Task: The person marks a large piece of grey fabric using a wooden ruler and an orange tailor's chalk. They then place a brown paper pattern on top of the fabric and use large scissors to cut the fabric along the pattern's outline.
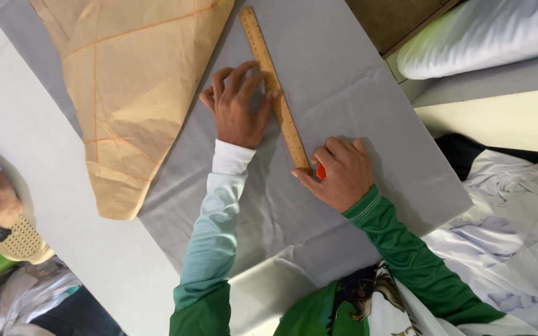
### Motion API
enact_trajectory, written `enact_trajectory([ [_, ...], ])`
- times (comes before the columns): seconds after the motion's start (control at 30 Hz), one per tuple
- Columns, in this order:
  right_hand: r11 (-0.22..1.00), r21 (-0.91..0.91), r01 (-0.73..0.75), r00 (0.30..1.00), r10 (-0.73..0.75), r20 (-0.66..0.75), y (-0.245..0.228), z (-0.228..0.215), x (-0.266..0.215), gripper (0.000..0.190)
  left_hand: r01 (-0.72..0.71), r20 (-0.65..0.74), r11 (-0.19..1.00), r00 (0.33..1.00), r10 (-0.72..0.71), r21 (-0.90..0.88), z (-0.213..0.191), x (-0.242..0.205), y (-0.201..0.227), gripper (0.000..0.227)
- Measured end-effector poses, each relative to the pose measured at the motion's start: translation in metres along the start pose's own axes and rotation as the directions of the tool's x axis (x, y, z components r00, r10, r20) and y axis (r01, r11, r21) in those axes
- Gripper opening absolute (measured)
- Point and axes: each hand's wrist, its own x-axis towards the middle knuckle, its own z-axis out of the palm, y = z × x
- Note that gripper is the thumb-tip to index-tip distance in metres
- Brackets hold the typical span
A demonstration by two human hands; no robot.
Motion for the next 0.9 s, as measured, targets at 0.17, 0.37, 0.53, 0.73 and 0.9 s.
enact_trajectory([
  [0.17,0.941,0.281,-0.186,0.982,0.175,0.064,0.006,-0.007,-0.007,0.021,-0.113,0.159,0.994,0.981,0.112,-0.004,-0.021,0.005,-0.006,0.045],
  [0.37,0.717,0.630,-0.299,0.954,0.202,0.223,0.044,-0.029,0.000,0.052,-0.127,0.195,0.992,0.972,0.129,-0.022,-0.016,0.001,-0.014,0.064],
  [0.53,0.610,0.697,-0.377,0.919,0.338,0.201,0.052,-0.044,0.013,0.057,-0.113,0.229,0.994,0.967,0.110,-0.001,-0.017,-0.001,-0.013,0.071],
  [0.73,0.573,0.663,-0.481,0.862,0.448,0.238,0.050,-0.043,0.016,0.020,-0.106,0.242,0.994,0.965,0.099,0.016,-0.021,0.002,-0.010,0.069],
  [0.9,0.611,0.531,-0.587,0.808,0.475,0.347,0.039,-0.047,0.023,0.027,-0.193,0.256,0.970,0.955,0.150,0.150,-0.023,0.004,-0.011,0.068],
])
